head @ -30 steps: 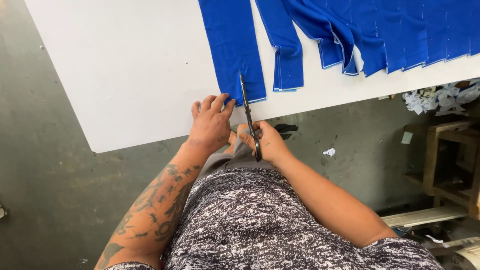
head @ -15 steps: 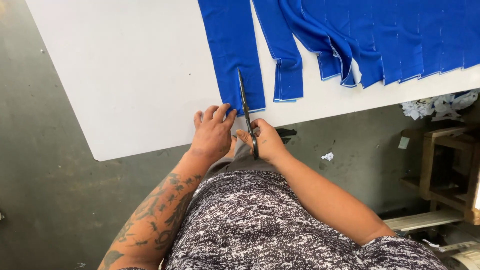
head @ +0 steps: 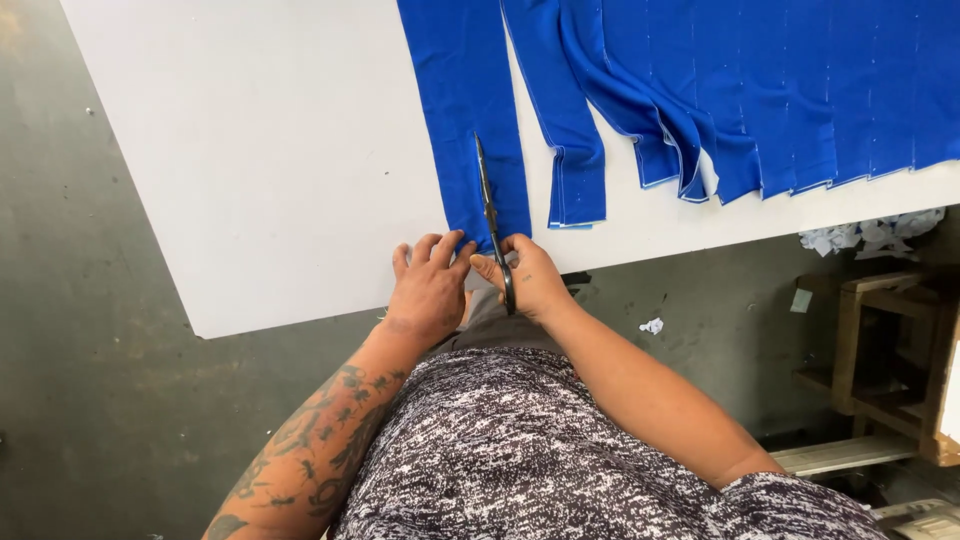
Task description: Cutting long strips of blue fabric using scissors on a large work table
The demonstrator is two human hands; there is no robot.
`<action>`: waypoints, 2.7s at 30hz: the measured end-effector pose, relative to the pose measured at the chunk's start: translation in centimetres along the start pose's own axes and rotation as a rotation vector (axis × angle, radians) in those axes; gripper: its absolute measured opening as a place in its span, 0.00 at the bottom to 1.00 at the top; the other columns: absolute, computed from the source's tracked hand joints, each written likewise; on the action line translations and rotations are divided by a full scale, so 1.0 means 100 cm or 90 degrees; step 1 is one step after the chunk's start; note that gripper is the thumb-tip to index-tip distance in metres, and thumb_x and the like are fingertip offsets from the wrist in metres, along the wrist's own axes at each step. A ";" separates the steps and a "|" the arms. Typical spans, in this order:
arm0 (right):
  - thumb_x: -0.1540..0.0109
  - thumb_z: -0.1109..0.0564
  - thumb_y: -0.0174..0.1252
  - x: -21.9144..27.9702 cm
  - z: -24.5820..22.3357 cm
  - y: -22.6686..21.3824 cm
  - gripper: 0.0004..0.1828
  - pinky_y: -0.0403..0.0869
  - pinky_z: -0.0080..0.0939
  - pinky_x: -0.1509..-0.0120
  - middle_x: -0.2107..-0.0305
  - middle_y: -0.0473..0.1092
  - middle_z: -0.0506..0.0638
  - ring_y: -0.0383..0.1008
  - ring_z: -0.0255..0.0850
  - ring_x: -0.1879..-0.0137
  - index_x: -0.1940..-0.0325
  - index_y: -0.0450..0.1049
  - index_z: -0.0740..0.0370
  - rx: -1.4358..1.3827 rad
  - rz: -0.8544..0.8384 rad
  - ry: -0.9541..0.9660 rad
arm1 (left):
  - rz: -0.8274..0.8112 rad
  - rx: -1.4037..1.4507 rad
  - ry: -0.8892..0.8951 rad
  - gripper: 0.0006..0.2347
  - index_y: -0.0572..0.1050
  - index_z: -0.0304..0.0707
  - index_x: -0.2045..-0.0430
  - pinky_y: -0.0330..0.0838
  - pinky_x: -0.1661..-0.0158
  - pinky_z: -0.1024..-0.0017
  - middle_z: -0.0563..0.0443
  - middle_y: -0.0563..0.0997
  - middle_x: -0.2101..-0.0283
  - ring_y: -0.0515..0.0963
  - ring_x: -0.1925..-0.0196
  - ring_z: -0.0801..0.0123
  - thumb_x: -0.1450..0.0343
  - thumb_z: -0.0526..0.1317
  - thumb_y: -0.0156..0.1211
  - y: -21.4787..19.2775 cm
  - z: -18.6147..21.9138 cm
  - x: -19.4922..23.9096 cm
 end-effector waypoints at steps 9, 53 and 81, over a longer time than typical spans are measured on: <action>0.38 0.35 0.72 -0.011 -0.021 0.001 0.38 0.72 0.31 0.69 0.82 0.70 0.51 0.76 0.38 0.78 0.46 0.71 0.71 -0.073 0.038 0.004 | -0.004 0.001 -0.002 0.26 0.67 0.54 0.30 0.53 0.36 0.38 0.52 0.60 0.28 0.58 0.28 0.51 0.28 0.41 0.58 0.007 0.006 0.009; 0.38 0.29 0.70 -0.021 -0.037 0.004 0.42 0.75 0.33 0.68 0.81 0.73 0.51 0.79 0.38 0.76 0.44 0.70 0.70 0.003 0.010 -0.106 | 0.313 0.000 -0.093 0.32 0.67 0.46 0.30 0.53 0.28 0.39 0.43 0.65 0.29 0.60 0.25 0.45 0.29 0.56 0.67 -0.136 -0.073 -0.072; 0.38 0.36 0.72 -0.009 -0.046 0.006 0.36 0.73 0.29 0.70 0.82 0.72 0.49 0.78 0.36 0.78 0.46 0.70 0.69 0.030 0.030 -0.216 | 0.420 -0.089 -0.114 0.41 0.59 0.59 0.25 0.36 0.26 0.33 0.54 0.57 0.23 0.48 0.21 0.54 0.34 0.70 0.58 -0.095 -0.079 -0.056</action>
Point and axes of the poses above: each hand's wrist, its own x-axis away from the middle knuckle, its own y-axis out of the palm, z = x × y, the point moved 2 cm from there along -x, towards the middle knuckle
